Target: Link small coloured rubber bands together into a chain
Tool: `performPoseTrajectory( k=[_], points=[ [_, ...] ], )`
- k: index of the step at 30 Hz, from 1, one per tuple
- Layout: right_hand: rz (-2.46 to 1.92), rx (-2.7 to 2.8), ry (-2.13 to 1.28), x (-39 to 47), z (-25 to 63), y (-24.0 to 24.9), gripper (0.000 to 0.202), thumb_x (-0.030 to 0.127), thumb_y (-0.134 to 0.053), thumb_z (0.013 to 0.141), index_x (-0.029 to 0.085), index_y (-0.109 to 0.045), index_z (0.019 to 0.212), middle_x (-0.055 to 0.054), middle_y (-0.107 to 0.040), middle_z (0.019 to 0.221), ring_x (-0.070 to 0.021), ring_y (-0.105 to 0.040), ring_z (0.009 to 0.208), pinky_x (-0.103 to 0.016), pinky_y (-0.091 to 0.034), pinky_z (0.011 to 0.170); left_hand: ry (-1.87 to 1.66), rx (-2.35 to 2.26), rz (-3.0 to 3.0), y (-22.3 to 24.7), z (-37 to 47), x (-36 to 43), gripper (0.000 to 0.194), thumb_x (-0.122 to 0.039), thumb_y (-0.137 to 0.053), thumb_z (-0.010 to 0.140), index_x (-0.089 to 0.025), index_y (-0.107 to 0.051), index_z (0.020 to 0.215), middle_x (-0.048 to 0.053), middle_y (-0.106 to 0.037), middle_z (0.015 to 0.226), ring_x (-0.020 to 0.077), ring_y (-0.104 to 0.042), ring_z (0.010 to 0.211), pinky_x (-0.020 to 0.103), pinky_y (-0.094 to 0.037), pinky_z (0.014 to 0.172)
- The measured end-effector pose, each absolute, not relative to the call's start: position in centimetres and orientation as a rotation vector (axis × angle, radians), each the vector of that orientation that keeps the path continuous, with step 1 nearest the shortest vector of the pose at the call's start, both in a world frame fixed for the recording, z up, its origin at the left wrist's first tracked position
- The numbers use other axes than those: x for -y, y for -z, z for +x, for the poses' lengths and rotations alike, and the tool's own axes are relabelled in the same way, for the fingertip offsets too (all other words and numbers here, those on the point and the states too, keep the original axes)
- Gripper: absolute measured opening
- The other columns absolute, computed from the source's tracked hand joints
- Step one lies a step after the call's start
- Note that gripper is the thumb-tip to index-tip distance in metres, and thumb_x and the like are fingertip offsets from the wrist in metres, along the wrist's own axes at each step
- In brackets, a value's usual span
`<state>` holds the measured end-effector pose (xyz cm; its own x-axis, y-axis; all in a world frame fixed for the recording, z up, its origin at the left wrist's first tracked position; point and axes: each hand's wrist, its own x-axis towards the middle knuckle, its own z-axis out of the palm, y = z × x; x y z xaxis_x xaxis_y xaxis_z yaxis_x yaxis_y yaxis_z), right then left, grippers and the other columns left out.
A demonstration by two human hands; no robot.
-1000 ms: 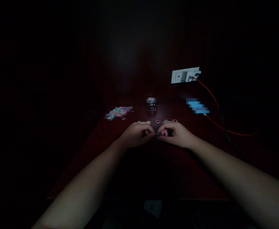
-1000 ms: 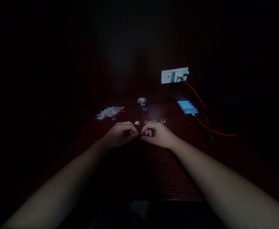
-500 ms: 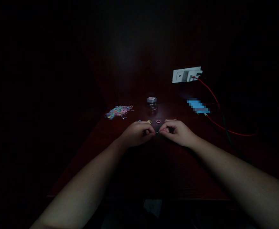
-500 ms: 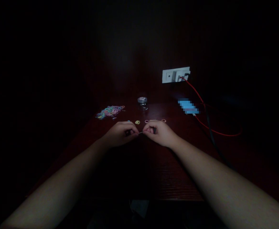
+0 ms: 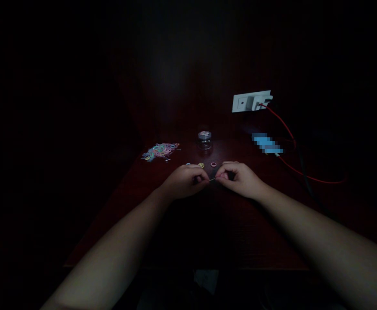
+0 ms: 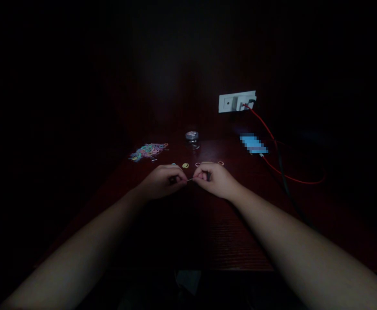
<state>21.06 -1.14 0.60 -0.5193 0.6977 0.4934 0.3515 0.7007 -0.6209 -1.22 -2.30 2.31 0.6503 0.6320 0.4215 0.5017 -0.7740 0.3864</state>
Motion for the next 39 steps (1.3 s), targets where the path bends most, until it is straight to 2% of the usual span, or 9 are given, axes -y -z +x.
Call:
performPoseTrajectory(
  k=[25,33,39],
  points=[
    [-0.800,2.171,-0.606,1.08,21.01,-0.44,0.010,0.021,-0.060,0.080,0.014,-0.066,0.075,0.001,-0.053,0.062,-0.0102,-0.049,0.057,-0.026,-0.039,0.060,-0.854,-0.869,2.628,-2.32,-1.17,2.40,0.010,-0.021,-0.060,0.083,-0.017,-0.067,0.089,0.002,-0.063,0.080,0.0095,-0.057,0.067,0.023,-0.046,0.063],
    [-0.811,2.170,-0.618,1.36,20.93,-0.74,0.010,0.021,-0.059,0.079,0.014,-0.066,0.076,0.001,-0.052,0.063,-0.0100,-0.048,0.057,-0.025,-0.039,0.058,-0.886,-0.865,2.640,-1.97,-1.10,2.45,0.027,-0.030,-0.069,0.077,-0.018,-0.067,0.101,0.004,-0.066,0.087,0.0115,-0.059,0.069,0.025,-0.049,0.062],
    [-0.806,2.179,-0.619,1.37,20.83,-0.74,0.009,0.018,-0.059,0.079,0.014,-0.066,0.076,0.001,-0.053,0.062,-0.0108,-0.049,0.058,-0.026,-0.040,0.059,-0.884,-0.859,2.653,-1.94,-0.94,2.35,0.015,-0.024,-0.062,0.083,-0.019,-0.069,0.095,0.003,-0.067,0.085,0.0116,-0.061,0.072,0.025,-0.049,0.065]
  ],
)
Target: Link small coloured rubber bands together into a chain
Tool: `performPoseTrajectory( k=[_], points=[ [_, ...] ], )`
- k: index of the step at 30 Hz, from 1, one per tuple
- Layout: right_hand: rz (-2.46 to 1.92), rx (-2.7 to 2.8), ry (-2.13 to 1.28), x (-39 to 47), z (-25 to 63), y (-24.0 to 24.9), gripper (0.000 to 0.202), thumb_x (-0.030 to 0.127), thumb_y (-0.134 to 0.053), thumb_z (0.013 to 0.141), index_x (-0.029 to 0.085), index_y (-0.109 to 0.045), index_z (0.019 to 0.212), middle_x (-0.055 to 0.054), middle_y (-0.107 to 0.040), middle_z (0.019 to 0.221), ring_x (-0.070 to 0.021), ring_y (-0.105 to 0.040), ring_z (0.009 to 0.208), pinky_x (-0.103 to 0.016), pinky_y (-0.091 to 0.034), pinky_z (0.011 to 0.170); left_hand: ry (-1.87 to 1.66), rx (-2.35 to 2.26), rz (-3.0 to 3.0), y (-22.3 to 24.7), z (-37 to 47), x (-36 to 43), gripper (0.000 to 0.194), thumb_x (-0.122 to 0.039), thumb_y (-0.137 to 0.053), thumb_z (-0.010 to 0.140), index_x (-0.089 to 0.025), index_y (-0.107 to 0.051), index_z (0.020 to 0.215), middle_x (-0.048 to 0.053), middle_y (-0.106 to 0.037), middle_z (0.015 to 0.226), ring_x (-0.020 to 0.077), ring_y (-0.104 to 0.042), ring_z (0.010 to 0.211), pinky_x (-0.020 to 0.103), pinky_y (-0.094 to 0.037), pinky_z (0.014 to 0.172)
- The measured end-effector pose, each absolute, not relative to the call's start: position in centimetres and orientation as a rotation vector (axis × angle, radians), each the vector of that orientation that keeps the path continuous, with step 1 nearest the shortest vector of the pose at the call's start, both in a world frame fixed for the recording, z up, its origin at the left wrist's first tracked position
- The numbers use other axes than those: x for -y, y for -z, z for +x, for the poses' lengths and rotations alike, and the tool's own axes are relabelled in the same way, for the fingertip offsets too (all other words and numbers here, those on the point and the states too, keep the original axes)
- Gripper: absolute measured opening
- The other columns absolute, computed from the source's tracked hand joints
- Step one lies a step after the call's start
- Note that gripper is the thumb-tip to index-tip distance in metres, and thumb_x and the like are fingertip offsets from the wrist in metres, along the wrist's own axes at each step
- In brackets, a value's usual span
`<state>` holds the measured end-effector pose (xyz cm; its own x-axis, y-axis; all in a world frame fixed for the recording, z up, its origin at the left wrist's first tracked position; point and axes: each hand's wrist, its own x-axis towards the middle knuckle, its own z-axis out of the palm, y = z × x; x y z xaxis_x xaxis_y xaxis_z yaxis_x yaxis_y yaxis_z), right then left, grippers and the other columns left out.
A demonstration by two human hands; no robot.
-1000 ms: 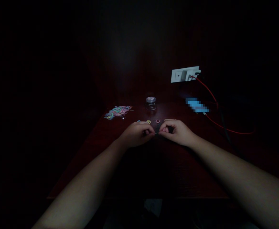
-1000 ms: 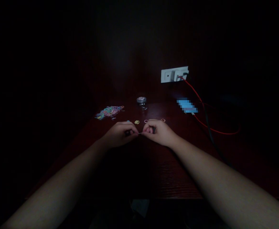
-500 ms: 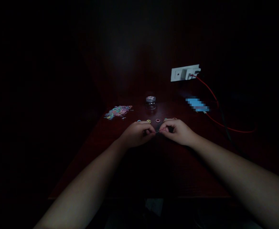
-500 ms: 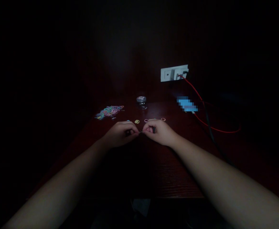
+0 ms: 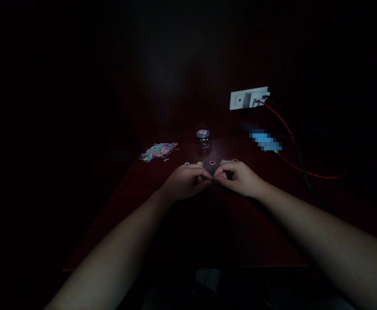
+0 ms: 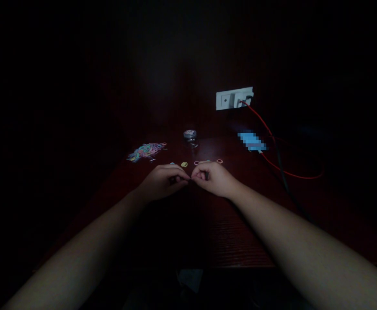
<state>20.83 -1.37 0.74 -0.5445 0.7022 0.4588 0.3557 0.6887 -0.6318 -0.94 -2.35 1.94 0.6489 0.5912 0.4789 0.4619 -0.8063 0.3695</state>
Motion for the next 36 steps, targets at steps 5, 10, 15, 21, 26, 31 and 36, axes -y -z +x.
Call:
performPoseTrajectory(
  k=[5,10,15,21,26,31,36],
  points=[
    [-0.808,2.180,-0.624,1.33,20.88,-0.68,0.009,0.019,-0.059,0.079,0.014,-0.066,0.077,0.000,-0.054,0.063,-0.0108,-0.049,0.059,-0.026,-0.040,0.060,-0.894,-0.905,2.657,-1.98,-0.97,2.30,0.013,-0.022,-0.062,0.082,-0.019,-0.070,0.093,0.002,-0.067,0.081,0.0110,-0.060,0.069,0.025,-0.048,0.066],
    [-0.805,2.176,-0.624,1.35,20.88,-0.71,0.011,0.019,-0.058,0.080,0.014,-0.067,0.078,0.000,-0.054,0.063,-0.0102,-0.049,0.058,-0.025,-0.040,0.059,-0.926,-0.892,2.636,-1.97,-1.09,2.31,0.016,-0.026,-0.063,0.082,-0.018,-0.069,0.095,0.004,-0.067,0.083,0.0100,-0.058,0.064,0.023,-0.047,0.061],
    [-0.806,2.175,-0.629,1.32,20.87,-0.70,0.011,0.020,-0.058,0.080,0.014,-0.067,0.078,0.000,-0.053,0.064,-0.0101,-0.048,0.057,-0.024,-0.039,0.056,-0.928,-0.819,2.640,-1.86,-1.13,2.30,0.020,-0.028,-0.065,0.082,-0.017,-0.068,0.098,0.005,-0.068,0.089,0.0105,-0.059,0.067,0.024,-0.048,0.061],
    [-0.823,2.181,-0.598,1.35,20.82,-0.67,0.010,0.020,-0.058,0.080,0.014,-0.067,0.078,0.000,-0.054,0.064,-0.0109,-0.050,0.059,-0.025,-0.040,0.059,-0.903,-0.871,2.663,-1.88,-1.17,2.16,0.012,-0.025,-0.062,0.084,-0.018,-0.069,0.091,0.003,-0.068,0.083,0.0109,-0.059,0.068,0.025,-0.048,0.064],
    [-0.820,2.184,-0.616,1.30,20.83,-0.60,0.011,0.019,-0.058,0.080,0.014,-0.067,0.080,0.000,-0.054,0.064,-0.0110,-0.050,0.059,-0.026,-0.041,0.060,-0.889,-0.869,2.665,-2.07,-1.12,2.28,0.012,-0.024,-0.060,0.085,-0.018,-0.069,0.089,0.003,-0.068,0.080,0.0106,-0.057,0.066,0.024,-0.047,0.063],
    [-0.801,2.184,-0.631,1.55,20.82,-0.74,0.011,0.018,-0.057,0.079,0.014,-0.067,0.082,0.000,-0.054,0.064,-0.0107,-0.049,0.060,-0.025,-0.041,0.059,-0.911,-0.863,2.650,-2.16,-1.07,2.40,0.013,-0.024,-0.058,0.085,-0.018,-0.069,0.088,0.003,-0.066,0.079,0.0107,-0.057,0.067,0.024,-0.047,0.062],
    [-0.764,2.173,-0.709,1.84,20.72,-0.79,0.014,0.022,-0.064,0.076,0.015,-0.063,0.088,0.001,-0.054,0.068,-0.0097,-0.049,0.061,-0.021,-0.038,0.053,-0.924,-0.855,2.632,-2.32,-1.09,2.53,0.013,-0.024,-0.059,0.085,-0.017,-0.069,0.088,0.004,-0.065,0.078,0.0103,-0.057,0.065,0.023,-0.046,0.060]
  ],
)
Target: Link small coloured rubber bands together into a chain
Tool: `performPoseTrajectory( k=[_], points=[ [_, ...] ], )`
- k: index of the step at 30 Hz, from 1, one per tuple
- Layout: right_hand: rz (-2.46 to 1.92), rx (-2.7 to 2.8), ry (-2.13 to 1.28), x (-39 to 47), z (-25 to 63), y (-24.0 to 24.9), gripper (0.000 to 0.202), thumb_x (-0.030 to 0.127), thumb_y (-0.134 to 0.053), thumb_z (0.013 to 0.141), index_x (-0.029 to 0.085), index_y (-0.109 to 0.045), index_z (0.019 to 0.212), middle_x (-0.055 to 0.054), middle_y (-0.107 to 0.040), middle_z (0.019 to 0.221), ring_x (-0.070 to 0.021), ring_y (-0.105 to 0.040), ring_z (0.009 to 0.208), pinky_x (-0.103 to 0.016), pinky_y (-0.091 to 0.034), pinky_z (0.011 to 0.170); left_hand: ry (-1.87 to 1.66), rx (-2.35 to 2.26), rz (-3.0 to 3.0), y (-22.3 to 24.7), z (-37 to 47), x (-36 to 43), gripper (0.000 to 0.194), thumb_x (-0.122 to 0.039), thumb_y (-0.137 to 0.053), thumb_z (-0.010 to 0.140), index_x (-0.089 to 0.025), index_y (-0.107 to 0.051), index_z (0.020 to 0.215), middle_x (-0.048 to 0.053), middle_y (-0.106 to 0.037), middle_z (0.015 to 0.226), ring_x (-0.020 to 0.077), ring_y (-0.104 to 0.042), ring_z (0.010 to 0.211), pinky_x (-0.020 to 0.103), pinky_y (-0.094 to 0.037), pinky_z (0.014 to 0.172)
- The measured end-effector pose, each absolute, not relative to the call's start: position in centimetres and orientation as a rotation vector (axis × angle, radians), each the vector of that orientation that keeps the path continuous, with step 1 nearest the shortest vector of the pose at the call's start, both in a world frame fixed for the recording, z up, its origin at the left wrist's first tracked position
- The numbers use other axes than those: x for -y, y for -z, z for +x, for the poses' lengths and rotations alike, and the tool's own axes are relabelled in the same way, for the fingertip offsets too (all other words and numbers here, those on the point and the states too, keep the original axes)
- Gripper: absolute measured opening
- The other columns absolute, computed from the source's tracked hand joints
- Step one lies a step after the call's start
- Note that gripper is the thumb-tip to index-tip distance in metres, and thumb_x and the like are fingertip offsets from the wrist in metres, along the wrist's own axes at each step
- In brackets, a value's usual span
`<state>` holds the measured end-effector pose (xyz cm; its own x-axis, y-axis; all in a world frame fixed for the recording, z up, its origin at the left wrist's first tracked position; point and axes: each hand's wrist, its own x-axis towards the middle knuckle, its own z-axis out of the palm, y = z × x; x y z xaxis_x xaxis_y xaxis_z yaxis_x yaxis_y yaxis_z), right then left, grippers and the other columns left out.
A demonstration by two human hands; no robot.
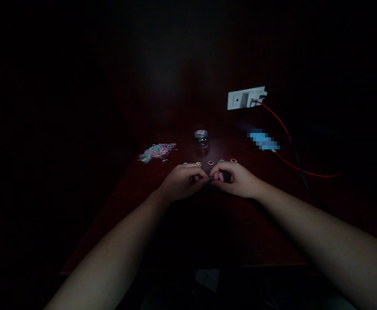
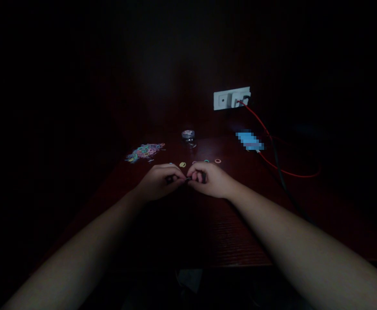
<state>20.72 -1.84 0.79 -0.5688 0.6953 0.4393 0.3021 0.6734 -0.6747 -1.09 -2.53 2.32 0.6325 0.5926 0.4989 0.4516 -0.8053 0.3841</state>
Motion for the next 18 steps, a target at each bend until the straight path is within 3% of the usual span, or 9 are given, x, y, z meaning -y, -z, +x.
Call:
performPoseTrajectory(
  k=[6,18],
  points=[
    [-0.763,2.175,-0.652,1.58,20.71,-0.79,0.012,0.024,-0.061,0.081,0.015,-0.060,0.075,0.002,-0.051,0.063,-0.0098,-0.047,0.059,-0.024,-0.039,0.058,-0.928,-0.822,2.631,-2.24,-1.03,2.55,0.012,-0.023,-0.059,0.085,-0.016,-0.068,0.087,0.004,-0.065,0.079,0.0102,-0.057,0.067,0.022,-0.046,0.060],
    [-0.724,2.180,-0.616,1.70,20.77,-0.96,0.005,0.016,-0.056,0.080,0.015,-0.061,0.079,0.001,-0.052,0.068,-0.0102,-0.048,0.061,-0.024,-0.040,0.059,-0.962,-0.853,2.603,-2.28,-1.07,2.53,0.013,-0.024,-0.058,0.086,-0.016,-0.068,0.086,0.004,-0.064,0.077,0.0094,-0.055,0.063,0.022,-0.045,0.058]
  ],
)
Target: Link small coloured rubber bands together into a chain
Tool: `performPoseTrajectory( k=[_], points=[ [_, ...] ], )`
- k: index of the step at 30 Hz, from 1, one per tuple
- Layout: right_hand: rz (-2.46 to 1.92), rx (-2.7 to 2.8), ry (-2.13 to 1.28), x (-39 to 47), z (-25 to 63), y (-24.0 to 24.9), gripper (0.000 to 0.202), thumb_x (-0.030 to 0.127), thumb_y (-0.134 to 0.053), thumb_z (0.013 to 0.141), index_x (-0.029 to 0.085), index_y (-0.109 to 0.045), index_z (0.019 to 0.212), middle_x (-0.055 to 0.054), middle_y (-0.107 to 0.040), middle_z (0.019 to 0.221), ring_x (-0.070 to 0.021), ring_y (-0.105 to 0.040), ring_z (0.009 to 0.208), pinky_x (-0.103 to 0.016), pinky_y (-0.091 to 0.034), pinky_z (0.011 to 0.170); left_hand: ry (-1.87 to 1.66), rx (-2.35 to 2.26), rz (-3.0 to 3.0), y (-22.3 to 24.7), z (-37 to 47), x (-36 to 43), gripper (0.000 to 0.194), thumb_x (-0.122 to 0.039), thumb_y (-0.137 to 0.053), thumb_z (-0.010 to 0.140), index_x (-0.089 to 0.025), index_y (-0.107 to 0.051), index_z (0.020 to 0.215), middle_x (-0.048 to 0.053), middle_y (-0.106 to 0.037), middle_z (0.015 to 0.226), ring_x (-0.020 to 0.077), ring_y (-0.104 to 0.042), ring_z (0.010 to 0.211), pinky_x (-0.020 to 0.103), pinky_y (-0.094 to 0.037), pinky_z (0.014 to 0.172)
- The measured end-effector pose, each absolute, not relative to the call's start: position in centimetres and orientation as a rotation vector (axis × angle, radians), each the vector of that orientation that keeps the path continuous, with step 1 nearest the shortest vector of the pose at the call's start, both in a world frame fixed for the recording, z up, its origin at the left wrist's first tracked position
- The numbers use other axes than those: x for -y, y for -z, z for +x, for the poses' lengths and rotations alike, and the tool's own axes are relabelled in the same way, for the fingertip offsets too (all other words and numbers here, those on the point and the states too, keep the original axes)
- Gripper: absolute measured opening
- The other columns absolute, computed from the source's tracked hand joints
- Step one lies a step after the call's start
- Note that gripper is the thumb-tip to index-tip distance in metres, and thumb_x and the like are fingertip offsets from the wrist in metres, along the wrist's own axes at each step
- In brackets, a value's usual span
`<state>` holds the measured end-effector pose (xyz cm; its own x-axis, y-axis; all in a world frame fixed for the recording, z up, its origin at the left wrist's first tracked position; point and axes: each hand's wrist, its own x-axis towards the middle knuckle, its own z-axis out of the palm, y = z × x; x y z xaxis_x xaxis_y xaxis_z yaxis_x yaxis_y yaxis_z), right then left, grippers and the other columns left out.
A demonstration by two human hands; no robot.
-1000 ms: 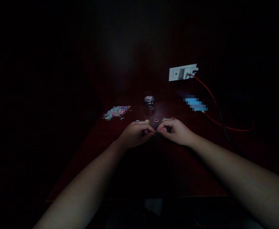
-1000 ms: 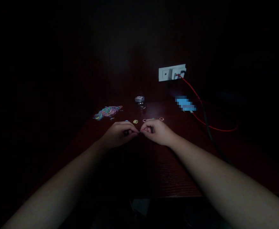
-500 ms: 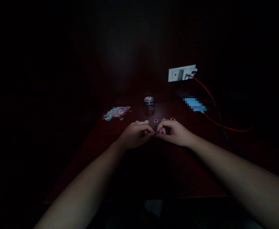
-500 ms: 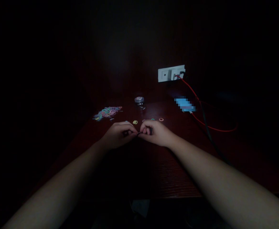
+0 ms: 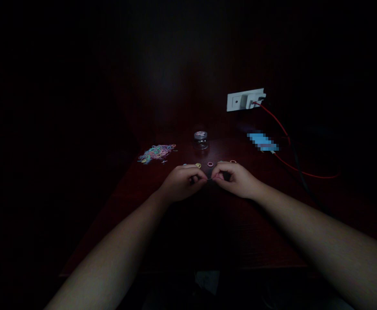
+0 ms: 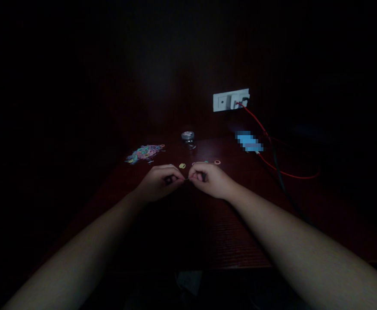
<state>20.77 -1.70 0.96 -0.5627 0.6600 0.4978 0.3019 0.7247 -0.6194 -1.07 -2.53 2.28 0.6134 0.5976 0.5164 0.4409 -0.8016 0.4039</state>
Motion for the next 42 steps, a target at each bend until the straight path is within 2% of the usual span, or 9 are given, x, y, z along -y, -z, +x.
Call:
performPoseTrajectory(
  k=[5,13,21,37,42],
  points=[
    [-0.768,2.194,-0.627,1.77,20.79,-0.86,0.006,0.013,-0.054,0.078,0.015,-0.060,0.081,0.000,-0.054,0.067,-0.0107,-0.049,0.062,-0.024,-0.039,0.058,-0.955,-0.876,2.609,-2.24,-1.09,2.51,0.013,-0.023,-0.058,0.085,-0.015,-0.068,0.085,0.004,-0.064,0.078,0.0090,-0.056,0.063,0.022,-0.046,0.058],
    [-0.780,2.176,-0.705,1.94,20.71,-0.68,0.014,0.017,-0.060,0.076,0.016,-0.058,0.090,0.000,-0.054,0.070,-0.0109,-0.050,0.064,-0.022,-0.038,0.054,-0.972,-0.864,2.591,-2.14,-1.02,2.56,0.012,-0.023,-0.058,0.085,-0.016,-0.068,0.085,0.004,-0.064,0.076,0.0089,-0.054,0.062,0.021,-0.045,0.057],
    [-0.754,2.193,-0.639,1.60,20.75,-0.67,0.007,0.022,-0.058,0.082,0.016,-0.060,0.079,0.001,-0.053,0.065,-0.0106,-0.048,0.061,-0.025,-0.040,0.060,-0.960,-0.863,2.575,-2.05,-1.00,2.48,0.012,-0.023,-0.059,0.084,-0.015,-0.068,0.085,0.004,-0.064,0.077,0.0088,-0.055,0.062,0.021,-0.045,0.057],
    [-0.743,2.197,-0.610,1.71,20.76,-0.71,0.008,0.020,-0.055,0.083,0.016,-0.061,0.079,0.000,-0.054,0.069,-0.0116,-0.050,0.064,-0.026,-0.041,0.063,-1.046,-0.934,2.529,-1.97,-1.08,2.52,0.010,-0.024,-0.063,0.080,-0.015,-0.063,0.076,0.002,-0.060,0.072,0.0070,-0.051,0.057,0.019,-0.042,0.051],
    [-0.746,2.194,-0.594,1.78,20.69,-0.86,0.006,0.019,-0.057,0.082,0.016,-0.061,0.079,0.000,-0.053,0.068,-0.0114,-0.050,0.064,-0.026,-0.041,0.063,-1.024,-0.889,2.550,-1.92,-1.02,2.74,0.018,-0.028,-0.067,0.078,-0.016,-0.064,0.092,0.003,-0.063,0.081,0.0081,-0.054,0.062,0.021,-0.045,0.055]
  ],
)
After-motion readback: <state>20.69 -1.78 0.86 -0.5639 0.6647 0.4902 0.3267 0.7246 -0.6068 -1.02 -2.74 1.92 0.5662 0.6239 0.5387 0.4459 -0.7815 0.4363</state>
